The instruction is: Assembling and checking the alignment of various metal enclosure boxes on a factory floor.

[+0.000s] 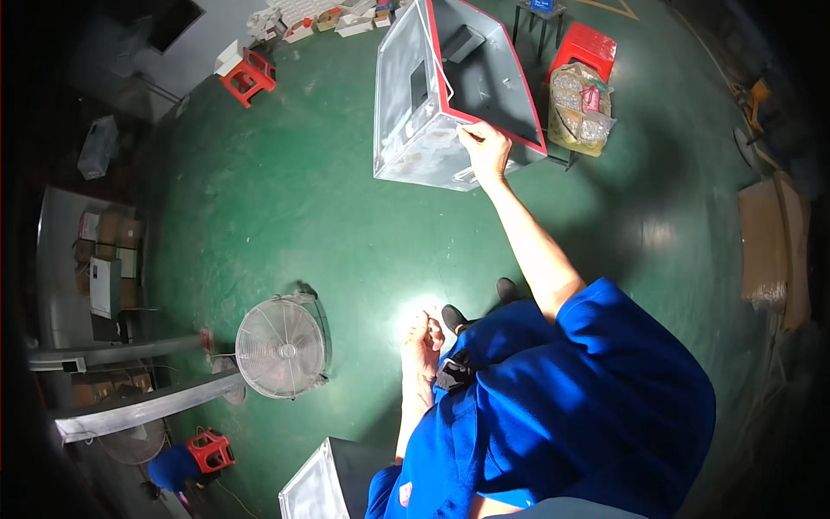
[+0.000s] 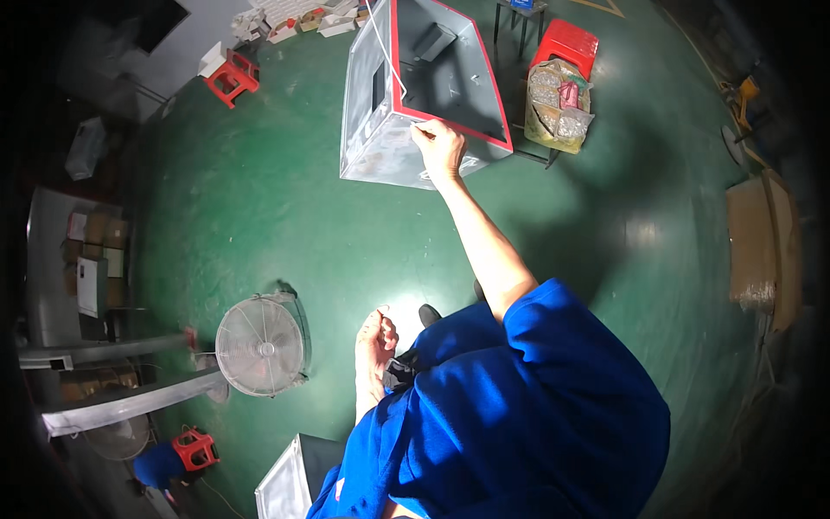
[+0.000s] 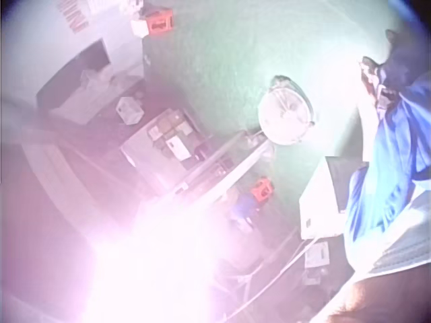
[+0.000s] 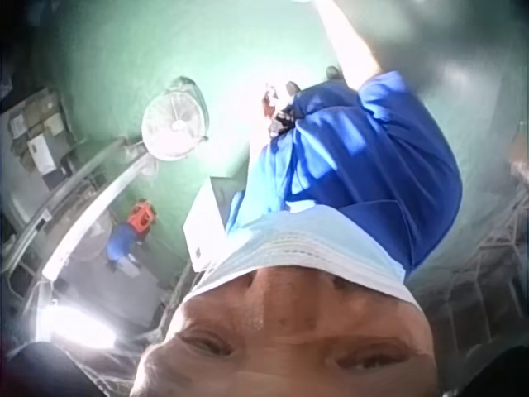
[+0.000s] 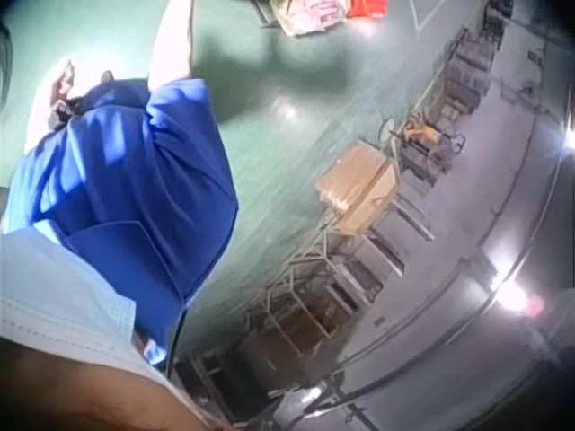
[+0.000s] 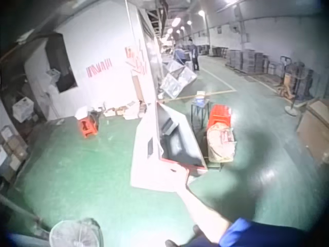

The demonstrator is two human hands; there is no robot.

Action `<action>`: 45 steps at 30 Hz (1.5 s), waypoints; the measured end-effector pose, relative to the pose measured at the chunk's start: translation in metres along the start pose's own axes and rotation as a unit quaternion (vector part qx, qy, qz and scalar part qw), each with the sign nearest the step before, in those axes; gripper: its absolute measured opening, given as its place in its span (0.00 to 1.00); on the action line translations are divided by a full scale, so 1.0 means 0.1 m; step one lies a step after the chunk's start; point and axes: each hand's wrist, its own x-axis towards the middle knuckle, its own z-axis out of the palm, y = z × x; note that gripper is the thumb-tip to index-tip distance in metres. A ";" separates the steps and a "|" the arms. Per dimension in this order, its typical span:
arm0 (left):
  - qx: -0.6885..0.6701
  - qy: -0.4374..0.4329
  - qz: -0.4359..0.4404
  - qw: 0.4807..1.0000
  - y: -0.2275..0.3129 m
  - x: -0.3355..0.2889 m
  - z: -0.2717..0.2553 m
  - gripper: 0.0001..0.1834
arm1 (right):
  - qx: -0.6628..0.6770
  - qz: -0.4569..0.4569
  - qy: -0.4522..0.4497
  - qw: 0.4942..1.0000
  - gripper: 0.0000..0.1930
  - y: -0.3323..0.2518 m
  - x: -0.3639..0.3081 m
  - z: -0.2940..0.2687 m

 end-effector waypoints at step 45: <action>0.002 0.000 -0.085 0.996 0.64 1.36 0.59 0.18 | 0.067 0.065 -0.557 0.825 0.08 -0.97 -0.49 -0.13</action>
